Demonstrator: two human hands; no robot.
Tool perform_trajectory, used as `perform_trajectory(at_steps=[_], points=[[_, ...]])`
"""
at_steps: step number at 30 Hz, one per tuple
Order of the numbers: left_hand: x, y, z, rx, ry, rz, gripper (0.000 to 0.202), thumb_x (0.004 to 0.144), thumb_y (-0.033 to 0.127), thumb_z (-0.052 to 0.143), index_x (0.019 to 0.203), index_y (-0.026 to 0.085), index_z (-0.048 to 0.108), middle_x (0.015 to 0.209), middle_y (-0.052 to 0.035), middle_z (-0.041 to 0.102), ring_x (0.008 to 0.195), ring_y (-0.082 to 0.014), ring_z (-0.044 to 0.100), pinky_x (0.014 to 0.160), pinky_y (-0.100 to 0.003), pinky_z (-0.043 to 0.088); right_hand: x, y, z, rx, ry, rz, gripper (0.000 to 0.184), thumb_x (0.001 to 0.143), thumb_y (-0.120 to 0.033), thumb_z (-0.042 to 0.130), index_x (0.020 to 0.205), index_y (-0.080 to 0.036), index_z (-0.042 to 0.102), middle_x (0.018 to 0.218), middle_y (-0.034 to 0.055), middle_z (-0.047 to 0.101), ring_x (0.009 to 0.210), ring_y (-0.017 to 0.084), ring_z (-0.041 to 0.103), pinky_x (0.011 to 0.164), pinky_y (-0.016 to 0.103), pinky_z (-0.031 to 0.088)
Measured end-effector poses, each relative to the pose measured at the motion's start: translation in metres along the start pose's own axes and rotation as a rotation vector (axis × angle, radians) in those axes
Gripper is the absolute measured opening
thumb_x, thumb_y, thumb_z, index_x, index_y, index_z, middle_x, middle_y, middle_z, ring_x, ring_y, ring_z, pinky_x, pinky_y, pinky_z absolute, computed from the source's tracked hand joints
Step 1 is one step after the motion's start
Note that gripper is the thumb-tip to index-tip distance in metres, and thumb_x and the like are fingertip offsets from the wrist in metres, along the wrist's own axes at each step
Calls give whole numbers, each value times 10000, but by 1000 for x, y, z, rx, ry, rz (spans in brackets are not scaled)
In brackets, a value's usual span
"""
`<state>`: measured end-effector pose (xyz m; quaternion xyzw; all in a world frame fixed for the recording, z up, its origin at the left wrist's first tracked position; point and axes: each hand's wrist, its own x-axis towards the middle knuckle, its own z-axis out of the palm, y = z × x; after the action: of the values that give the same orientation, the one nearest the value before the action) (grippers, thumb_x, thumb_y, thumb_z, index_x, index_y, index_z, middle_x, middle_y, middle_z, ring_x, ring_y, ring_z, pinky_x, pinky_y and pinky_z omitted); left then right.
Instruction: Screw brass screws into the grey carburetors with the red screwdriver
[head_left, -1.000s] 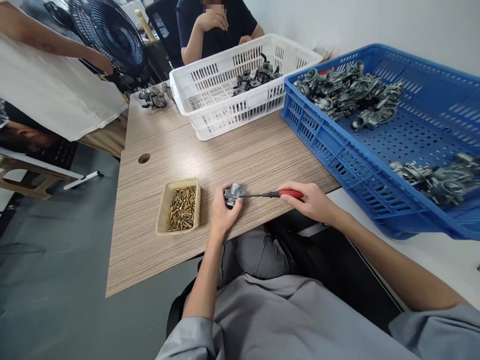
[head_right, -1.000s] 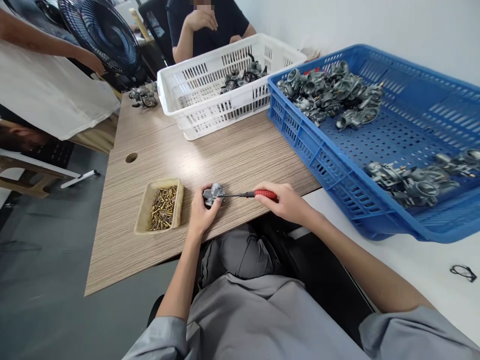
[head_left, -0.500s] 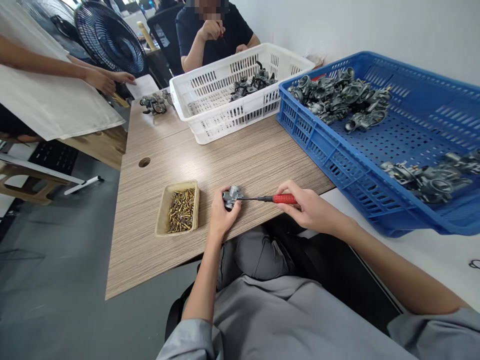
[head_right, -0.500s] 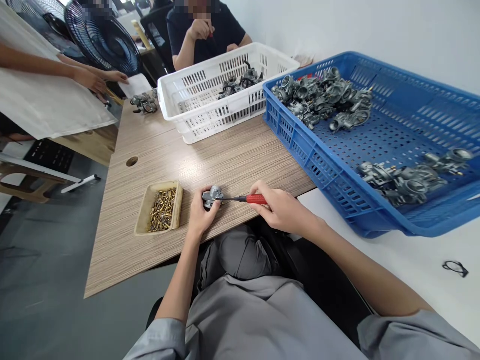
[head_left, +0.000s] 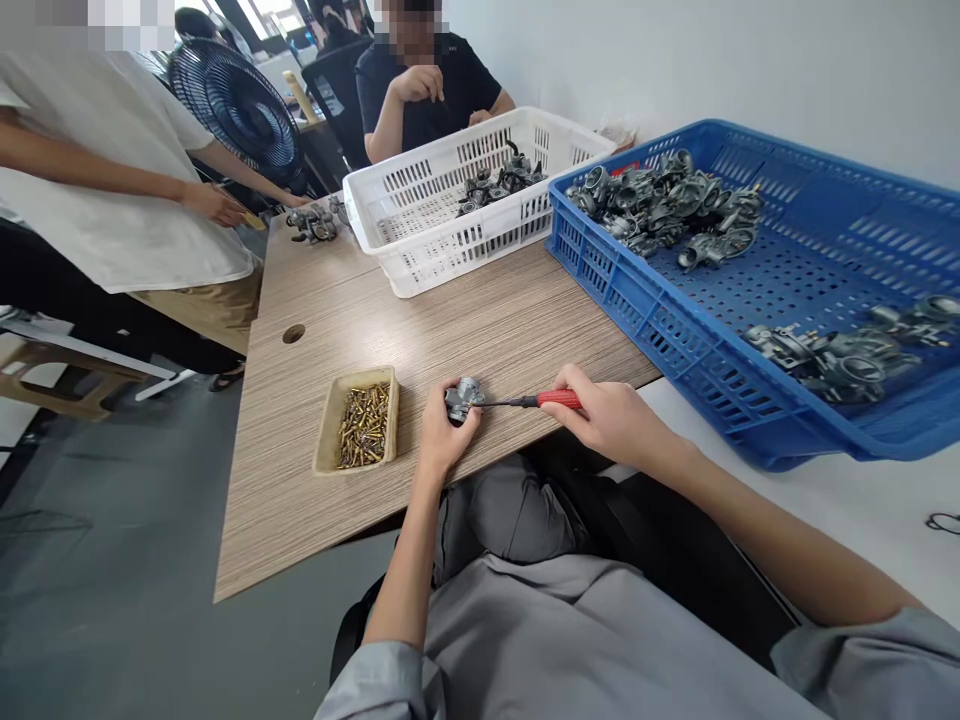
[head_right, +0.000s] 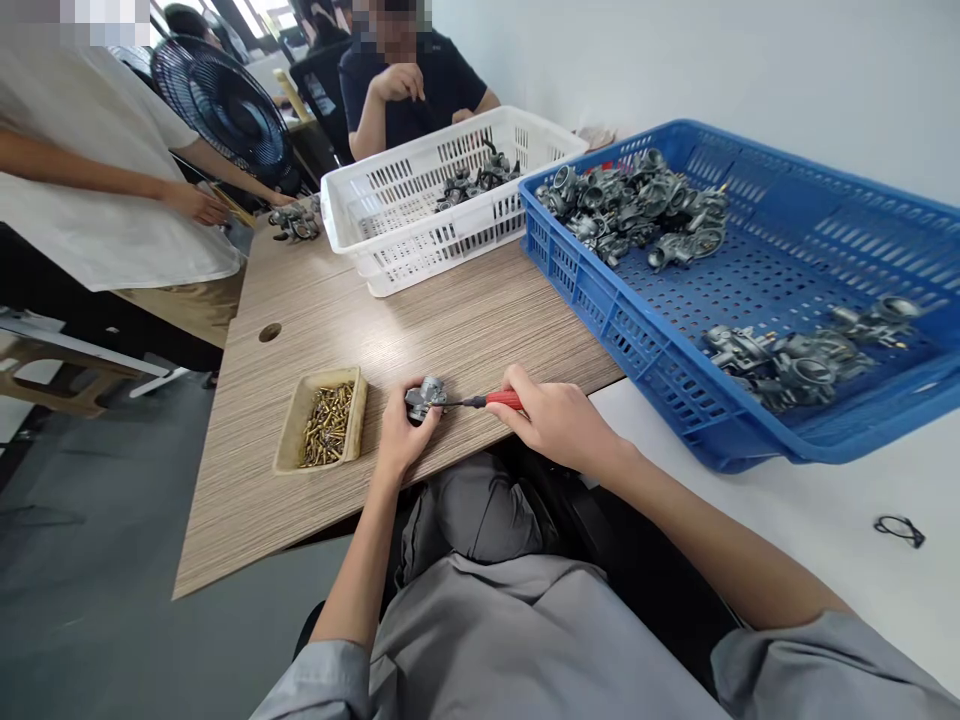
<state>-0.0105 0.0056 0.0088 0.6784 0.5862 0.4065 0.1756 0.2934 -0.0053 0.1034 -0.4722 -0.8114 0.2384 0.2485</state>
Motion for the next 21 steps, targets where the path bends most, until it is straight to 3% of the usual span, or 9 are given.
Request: perform_trajectory(at_steps=[4, 6, 8, 11, 16, 19, 21], points=[[0, 0, 0, -2, -7, 7, 449, 924, 342, 729, 1345, 222, 629, 1250, -108, 749, 1124, -272, 712, 1033, -438, 573, -2, -3, -4, 55, -44, -62, 262, 1088, -366, 611, 1316, -274, 521, 993, 43, 784, 752, 259, 752, 701, 321, 462], [-1, 0, 0, -2, -14, 5, 460, 917, 344, 732, 1347, 218, 625, 1237, -107, 747, 1093, -260, 710, 1004, -422, 575, -2, -4, -5, 77, -74, -90, 235, 1091, -325, 589, 1308, -277, 515, 1059, 52, 789, 827, 262, 770, 736, 322, 480], [-1, 1, 0, -9, -10, 9, 469, 908, 347, 738, 1344, 215, 625, 1230, -108, 745, 1080, -254, 707, 988, -413, 575, -2, -5, -5, 29, -67, -67, 116, 1115, -346, 565, 1203, -274, 539, 977, 47, 789, 822, 276, 774, 712, 323, 451], [0, 1, 0, -15, 1, 13, 469, 906, 354, 745, 1338, 213, 627, 1227, -110, 745, 1085, -254, 708, 995, -416, 574, -3, -7, -2, -61, -27, -18, 156, 1137, -424, 555, 1129, -269, 550, 820, 30, 759, 719, 285, 755, 652, 327, 389], [-1, 0, 0, -24, 6, 25, 428, 925, 324, 728, 1328, 217, 627, 1255, -115, 748, 1122, -261, 712, 1003, -413, 571, -5, -10, -1, 49, -61, -118, 244, 1114, -329, 559, 1341, -269, 492, 1130, 75, 818, 848, 270, 797, 711, 320, 462], [-2, -1, 1, -22, 9, 30, 422, 944, 332, 723, 1336, 211, 624, 1265, -119, 741, 1138, -263, 706, 1023, -419, 564, -5, -11, 0, -3, -40, -84, 111, 1135, -360, 535, 1199, -269, 527, 985, 53, 808, 835, 288, 802, 704, 324, 449], [-3, -3, 1, -13, 8, 26, 422, 957, 344, 723, 1343, 207, 622, 1271, -123, 737, 1148, -263, 700, 1036, -423, 559, -5, -12, 1, -74, -10, -27, 156, 1149, -421, 533, 1138, -266, 538, 846, 27, 772, 754, 295, 785, 673, 324, 419]])
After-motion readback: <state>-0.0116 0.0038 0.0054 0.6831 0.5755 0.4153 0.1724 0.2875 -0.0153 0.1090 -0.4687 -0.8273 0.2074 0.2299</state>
